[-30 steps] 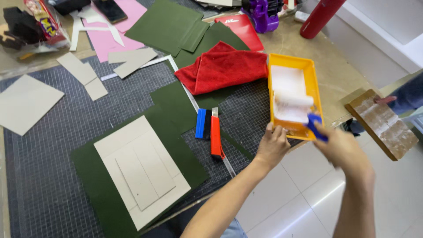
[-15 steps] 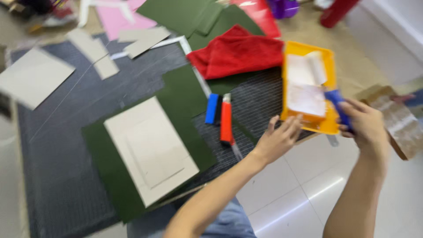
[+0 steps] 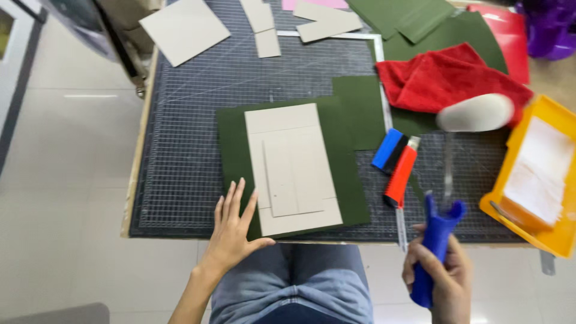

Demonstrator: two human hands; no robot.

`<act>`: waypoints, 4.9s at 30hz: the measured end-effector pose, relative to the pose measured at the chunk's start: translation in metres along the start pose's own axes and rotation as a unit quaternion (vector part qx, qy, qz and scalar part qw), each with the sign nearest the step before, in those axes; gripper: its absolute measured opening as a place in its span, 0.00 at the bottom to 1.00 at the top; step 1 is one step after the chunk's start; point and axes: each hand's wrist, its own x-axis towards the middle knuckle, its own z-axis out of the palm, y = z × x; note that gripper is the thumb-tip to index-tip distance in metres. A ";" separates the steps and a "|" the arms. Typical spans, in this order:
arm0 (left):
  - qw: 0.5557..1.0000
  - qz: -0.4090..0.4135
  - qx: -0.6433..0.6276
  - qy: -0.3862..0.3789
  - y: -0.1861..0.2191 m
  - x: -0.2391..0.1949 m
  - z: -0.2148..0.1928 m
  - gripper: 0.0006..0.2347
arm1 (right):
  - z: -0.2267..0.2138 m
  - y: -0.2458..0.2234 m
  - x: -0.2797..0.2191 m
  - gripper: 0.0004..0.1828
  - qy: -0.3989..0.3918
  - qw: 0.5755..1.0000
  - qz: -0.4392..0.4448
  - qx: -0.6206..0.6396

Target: The person smooths a green paper sheet over a white board using a blue plastic tool, then applies glue with a roller and presses the paper onto the board. They fold the paper edges over the board and continue smoothing to secure the cover.

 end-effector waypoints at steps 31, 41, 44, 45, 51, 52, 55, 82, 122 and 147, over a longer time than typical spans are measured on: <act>0.972 -0.030 0.220 -0.076 0.112 0.025 0.105 0.43 | 0.152 -0.008 0.047 0.32 -0.220 0.765 -0.047 -0.604; 0.973 -0.047 0.220 -0.055 0.119 0.031 0.100 0.45 | 0.160 -0.043 0.043 0.35 -0.263 0.743 -0.061 -0.613; 0.974 -0.040 0.217 -0.044 0.120 0.029 0.102 0.46 | 0.160 -0.039 0.046 0.34 -0.259 0.766 -0.065 -0.584; 0.975 -0.045 0.212 -0.059 0.119 0.030 0.101 0.45 | 0.154 -0.043 0.044 0.35 -0.272 0.761 -0.080 -0.584; 0.972 -0.049 0.226 -0.037 0.118 0.030 0.105 0.46 | 0.151 -0.035 0.043 0.32 -0.249 0.740 -0.067 -0.621; 0.971 -0.044 0.231 -0.039 0.117 0.030 0.106 0.45 | 0.157 -0.030 0.046 0.30 -0.239 0.754 -0.093 -0.605; 0.971 -0.037 0.234 -0.031 0.116 0.027 0.106 0.46 | 0.156 -0.032 0.042 0.32 -0.246 0.760 -0.072 -0.597; 0.982 -0.098 0.086 -0.136 0.021 0.165 0.032 0.11 | 0.085 -0.004 -0.030 0.40 -0.232 0.739 -0.032 -0.631; 0.979 -0.067 0.129 -0.140 0.017 0.172 0.034 0.09 | 0.086 -0.003 -0.036 0.39 -0.196 0.741 0.012 -0.642; 0.936 -0.147 0.317 -0.034 0.110 0.044 0.065 0.22 | 0.166 -0.060 0.053 0.28 -0.238 0.748 -0.102 -0.611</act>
